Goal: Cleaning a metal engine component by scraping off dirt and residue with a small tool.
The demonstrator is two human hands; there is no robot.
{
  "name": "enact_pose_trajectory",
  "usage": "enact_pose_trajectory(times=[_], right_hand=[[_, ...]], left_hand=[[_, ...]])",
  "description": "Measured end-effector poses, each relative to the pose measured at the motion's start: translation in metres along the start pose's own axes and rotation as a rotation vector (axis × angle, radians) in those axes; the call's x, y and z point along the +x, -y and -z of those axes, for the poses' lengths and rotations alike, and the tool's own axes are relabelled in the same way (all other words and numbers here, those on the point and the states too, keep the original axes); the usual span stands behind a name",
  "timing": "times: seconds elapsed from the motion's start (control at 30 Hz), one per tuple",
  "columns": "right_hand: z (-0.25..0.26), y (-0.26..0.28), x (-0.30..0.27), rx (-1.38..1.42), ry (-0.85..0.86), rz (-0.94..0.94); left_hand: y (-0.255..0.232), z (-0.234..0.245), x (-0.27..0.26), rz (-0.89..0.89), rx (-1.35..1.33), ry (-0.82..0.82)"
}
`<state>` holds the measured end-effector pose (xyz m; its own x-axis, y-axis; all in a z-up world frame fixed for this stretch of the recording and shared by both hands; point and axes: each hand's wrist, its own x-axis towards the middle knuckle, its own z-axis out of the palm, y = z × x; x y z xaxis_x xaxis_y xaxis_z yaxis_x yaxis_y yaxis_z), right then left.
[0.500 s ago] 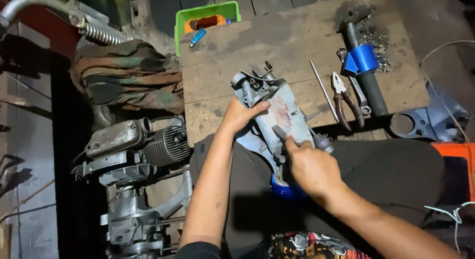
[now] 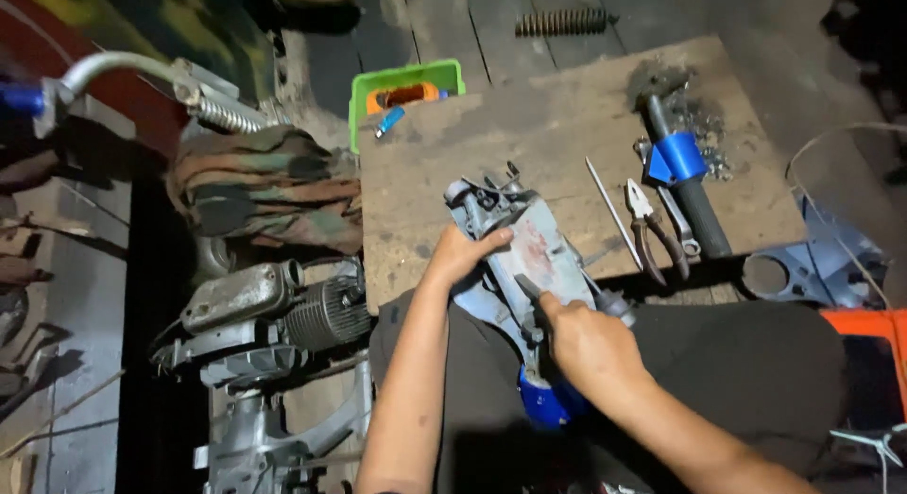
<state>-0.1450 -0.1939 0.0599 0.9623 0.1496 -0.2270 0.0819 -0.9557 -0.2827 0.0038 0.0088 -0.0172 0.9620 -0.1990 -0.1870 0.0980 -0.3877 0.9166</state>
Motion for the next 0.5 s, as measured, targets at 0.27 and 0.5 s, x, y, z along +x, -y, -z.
enact_pose_trajectory(times=[0.27, 0.5], right_hand=[[-0.011, 0.001, 0.000, -0.032, -0.018, 0.000], [-0.015, -0.001, 0.002, -0.051, 0.054, -0.025]], left_hand=[[-0.003, -0.001, -0.001, 0.028, -0.057, -0.005], [-0.002, -0.001, 0.001, -0.031, -0.134, 0.025]])
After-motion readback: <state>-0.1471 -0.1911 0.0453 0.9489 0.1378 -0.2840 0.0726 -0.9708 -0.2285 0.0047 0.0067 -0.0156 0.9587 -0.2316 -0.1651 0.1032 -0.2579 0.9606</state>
